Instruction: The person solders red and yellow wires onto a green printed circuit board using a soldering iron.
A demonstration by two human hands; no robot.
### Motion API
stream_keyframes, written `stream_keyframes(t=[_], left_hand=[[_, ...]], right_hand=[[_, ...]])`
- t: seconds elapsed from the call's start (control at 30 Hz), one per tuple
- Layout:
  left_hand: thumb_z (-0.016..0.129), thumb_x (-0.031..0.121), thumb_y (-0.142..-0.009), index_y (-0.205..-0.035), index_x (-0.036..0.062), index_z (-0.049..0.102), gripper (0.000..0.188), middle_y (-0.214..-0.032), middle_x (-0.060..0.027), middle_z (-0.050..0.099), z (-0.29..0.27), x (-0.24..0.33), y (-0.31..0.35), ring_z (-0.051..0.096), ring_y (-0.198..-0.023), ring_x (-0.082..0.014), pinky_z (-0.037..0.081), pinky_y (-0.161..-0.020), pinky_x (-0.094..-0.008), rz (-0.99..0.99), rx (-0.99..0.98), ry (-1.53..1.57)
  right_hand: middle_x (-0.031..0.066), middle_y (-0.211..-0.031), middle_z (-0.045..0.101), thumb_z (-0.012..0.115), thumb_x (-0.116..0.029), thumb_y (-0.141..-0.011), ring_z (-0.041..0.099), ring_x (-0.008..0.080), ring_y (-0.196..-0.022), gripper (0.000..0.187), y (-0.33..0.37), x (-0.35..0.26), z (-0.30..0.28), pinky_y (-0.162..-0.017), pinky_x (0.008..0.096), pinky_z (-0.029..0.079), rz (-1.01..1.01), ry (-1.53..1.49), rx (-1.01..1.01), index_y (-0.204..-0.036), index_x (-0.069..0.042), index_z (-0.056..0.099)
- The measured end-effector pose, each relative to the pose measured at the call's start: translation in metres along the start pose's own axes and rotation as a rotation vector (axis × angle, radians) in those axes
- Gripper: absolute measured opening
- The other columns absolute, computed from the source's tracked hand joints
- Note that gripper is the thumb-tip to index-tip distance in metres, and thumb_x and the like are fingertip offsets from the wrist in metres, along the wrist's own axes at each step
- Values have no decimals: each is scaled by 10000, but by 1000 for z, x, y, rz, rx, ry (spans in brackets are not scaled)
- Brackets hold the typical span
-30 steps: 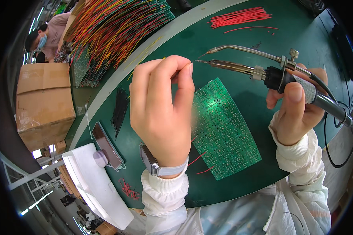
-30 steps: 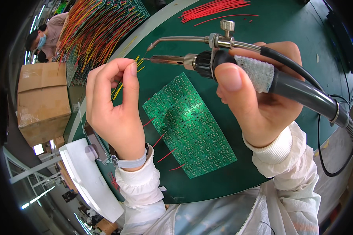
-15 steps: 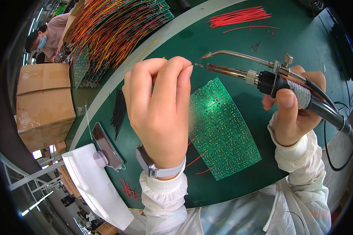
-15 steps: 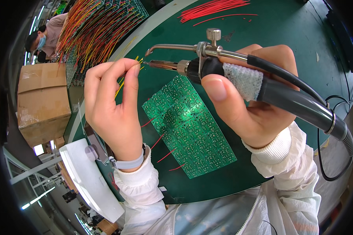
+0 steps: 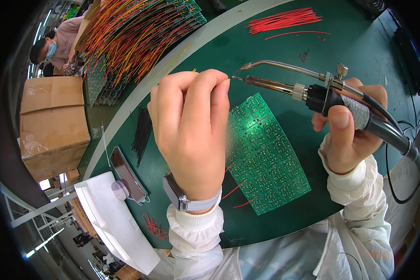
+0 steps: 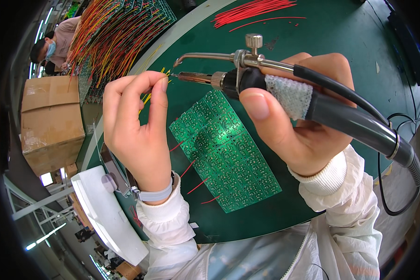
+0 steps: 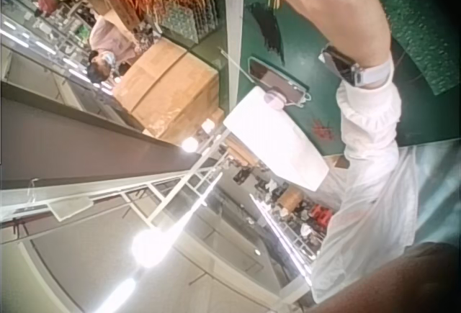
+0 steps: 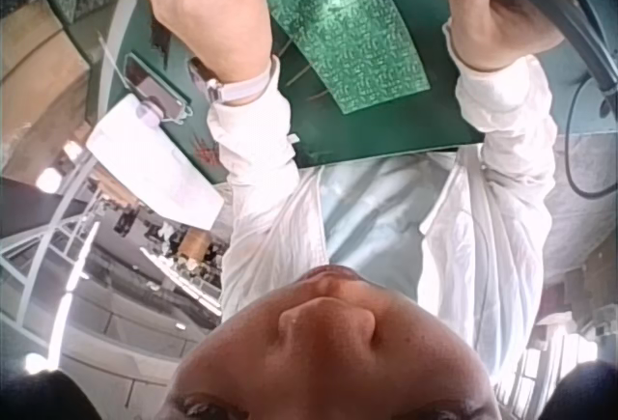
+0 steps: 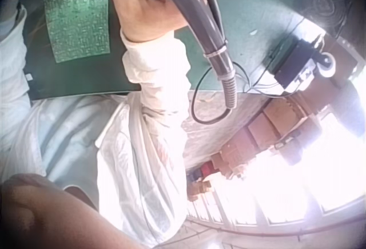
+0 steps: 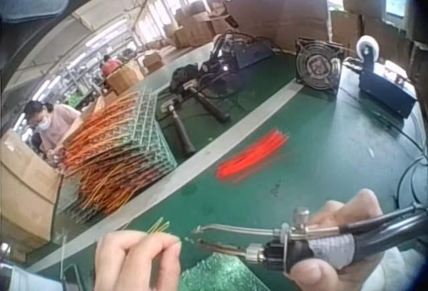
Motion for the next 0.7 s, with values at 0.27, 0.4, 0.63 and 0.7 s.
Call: stream_keyframes(t=[0.27, 0.4, 0.63, 0.7], left_hand=[[687, 3, -694, -817, 68, 605, 162, -792, -26, 504, -2, -5, 1, 493, -709, -197, 390, -637, -317, -39, -3, -11], [690, 12, -694, -815, 75, 602, 162, -795, -24, 503, 1, -4, 0, 496, -716, -198, 391, -639, -322, -56, -4, 21], [719, 32, -666, -809, 87, 613, 187, -787, -18, 529, -4, 0, 4, 500, -667, -179, 371, -614, -304, -23, 103, 4], [692, -3, -693, -801, 49, 610, 144, -776, -32, 542, -7, 4, 4, 482, -641, -148, 378, -583, -271, -12, 114, 23]], right_hand=[[101, -621, 520, 604, -285, -843, 494, 108, -430, 356, 1, 2, 0, -401, 197, 368, 7, -15, 22, -867, 23, 427], [95, -603, 515, 597, -287, -847, 490, 110, -426, 356, -1, 1, -3, -400, 200, 366, -20, 23, 13, -875, 34, 443], [79, -607, 510, 561, -269, -872, 468, 119, -422, 314, 1, 5, -5, -384, 212, 347, 96, -39, 59, -877, 36, 488], [72, -614, 503, 551, -271, -878, 456, 116, -432, 306, 0, 12, -6, -379, 213, 337, 169, -91, 103, -877, 30, 493]])
Point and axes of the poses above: each hand's wrist, its own y-axis away from the middle knuckle, its own z-axis out of the palm, x = y × z, the point moved 7 cm from there along -y, towards the middle knuckle
